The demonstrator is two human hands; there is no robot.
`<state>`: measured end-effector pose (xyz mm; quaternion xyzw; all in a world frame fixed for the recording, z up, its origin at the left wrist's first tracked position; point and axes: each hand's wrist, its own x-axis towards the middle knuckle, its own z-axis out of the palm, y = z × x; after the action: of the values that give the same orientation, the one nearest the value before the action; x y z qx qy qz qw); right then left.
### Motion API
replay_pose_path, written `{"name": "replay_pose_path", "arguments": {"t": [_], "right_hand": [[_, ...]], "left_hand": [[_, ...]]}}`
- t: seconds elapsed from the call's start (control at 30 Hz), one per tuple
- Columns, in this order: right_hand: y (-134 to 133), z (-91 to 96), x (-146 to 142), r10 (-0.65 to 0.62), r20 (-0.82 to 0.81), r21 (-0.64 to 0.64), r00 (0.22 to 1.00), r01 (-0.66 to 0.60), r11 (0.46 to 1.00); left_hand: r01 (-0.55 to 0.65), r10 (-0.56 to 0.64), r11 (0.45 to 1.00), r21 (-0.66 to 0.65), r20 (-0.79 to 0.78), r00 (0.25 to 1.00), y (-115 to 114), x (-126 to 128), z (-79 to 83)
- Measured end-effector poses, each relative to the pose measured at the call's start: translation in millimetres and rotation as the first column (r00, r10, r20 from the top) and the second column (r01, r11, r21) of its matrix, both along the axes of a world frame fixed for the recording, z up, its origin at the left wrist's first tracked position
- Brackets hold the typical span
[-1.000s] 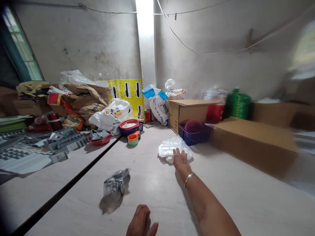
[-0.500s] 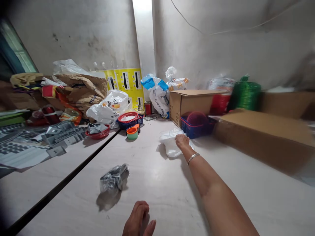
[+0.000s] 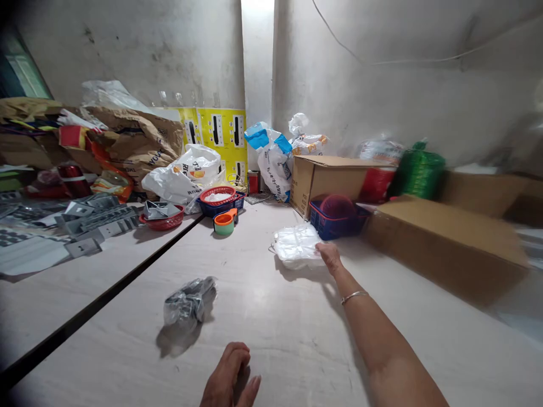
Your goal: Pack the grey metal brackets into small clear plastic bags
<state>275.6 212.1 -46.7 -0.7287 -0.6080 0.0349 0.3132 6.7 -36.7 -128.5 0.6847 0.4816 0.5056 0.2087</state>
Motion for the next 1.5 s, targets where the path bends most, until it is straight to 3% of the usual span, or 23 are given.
{"name": "replay_pose_path", "arguments": {"t": [0.1, 0.17, 0.23, 0.3, 0.37, 0.5, 0.67, 0.73, 0.8, 0.87, 1.0, 1.07, 1.1, 1.17, 1.27, 1.33, 1.43, 1.5], "right_hand": [[3.4, 1.1, -0.1, -0.128, 0.016, -0.002, 0.992, 0.128, 0.992], [1.6, 0.2, -5.7, -0.132, 0.037, 0.026, 0.991, 0.132, 0.991], [-3.3, -3.2, -13.3, 0.026, 0.145, 0.016, 0.989, -0.029, 0.999], [-8.6, -7.3, -20.2, 0.226, 0.29, -0.067, 0.93, -0.216, 0.974], [-11.1, -9.3, -24.8, 0.311, 0.369, -0.143, 0.876, -0.278, 0.95], [-3.6, 0.4, -29.0, 0.236, 0.352, -0.151, 0.906, -0.193, 0.969], [0.6, 40.9, -31.6, 0.09, 0.338, -0.054, 0.937, -0.076, 0.996], [-17.3, 56.5, -30.2, 0.061, 0.345, 0.015, 0.937, -0.07, 0.997], [-52.9, 59.2, -26.5, 0.061, 0.363, 0.078, 0.93, -0.095, 0.992], [-103.2, 41.2, -21.5, 0.106, 0.392, 0.174, 0.914, -0.187, 0.967], [-207.4, -42.7, -14.4, 0.329, 0.359, 0.298, 0.873, -0.441, 0.847], [-243.0, -77.9, -14.4, 0.494, 0.319, 0.233, 0.809, -0.572, 0.786], [-255.2, -86.7, -15.0, 0.557, 0.29, 0.159, 0.778, -0.613, 0.774], [-270.2, -84.4, -16.1, 0.626, 0.236, 0.018, 0.743, -0.648, 0.762], [-272.0, -48.6, -14.5, 0.644, 0.211, -0.023, 0.735, -0.655, 0.755], [-256.9, -25.1, -10.5, 0.592, 0.176, 0.034, 0.787, -0.606, 0.795], [-203.8, -12.7, -0.4, 0.425, -0.136, 0.156, 0.895, -0.404, 0.901], [-153.4, -17.3, 8.7, 0.218, -0.313, 0.067, 0.924, -0.208, 0.976]], "left_hand": [[-0.003, 0.002, 1.0, -0.029, -0.02, 1.0, 1.2, -1.4, -2.5], [0.003, -0.004, 1.0, -0.023, -0.069, 0.998, 2.1, -4.7, -1.8], [0.038, -0.039, 0.999, -0.013, -0.129, 0.991, 2.6, -8.9, 1.9], [0.083, -0.086, 0.996, -0.026, -0.167, 0.982, 2.2, -12.3, 8.2], [0.098, -0.105, 0.994, -0.048, -0.182, 0.978, 1.1, -14.0, 15.1], [0.066, -0.07, 0.997, -0.029, -0.18, 0.981, -1.7, -12.2, 23.4], [0.0, -0.003, 1.0, -0.031, -0.098, 0.995, -2.9, -7.6, 23.2], [-0.008, 0.008, 1.0, -0.005, -0.073, 0.997, -2.6, -6.7, 21.8], [-0.005, 0.006, 1.0, 0.023, -0.052, 0.999, -2.2, -6.1, 19.1], [-0.008, 0.008, 1.0, 0.027, -0.033, 0.999, -1.9, -5.4, 15.1], [-0.072, 0.073, 0.997, 0.028, -0.038, 0.997, -2.3, -6.2, 8.4], [-0.101, 0.109, 0.992, 0.074, -0.111, 0.988, -3.1, -8.6, 9.4], [-0.097, 0.114, 0.99, 0.106, -0.167, 0.979, -3.7, -10.1, 11.2], [-0.041, 0.087, 0.987, 0.158, -0.294, 0.952, -5.2, -12.7, 16.2], [0.073, 0.022, 0.978, 0.196, -0.446, 0.895, -7.9, -14.3, 22.2], [0.143, -0.024, 0.972, 0.185, -0.528, 0.849, -8.9, -14.1, 23.2], [0.18, -0.053, 0.973, 0.143, -0.619, 0.783, -7.5, -13.8, 22.1], [0.181, -0.034, 0.971, 0.157, -0.658, 0.753, -4.7, -13.9, 21.0]]}}
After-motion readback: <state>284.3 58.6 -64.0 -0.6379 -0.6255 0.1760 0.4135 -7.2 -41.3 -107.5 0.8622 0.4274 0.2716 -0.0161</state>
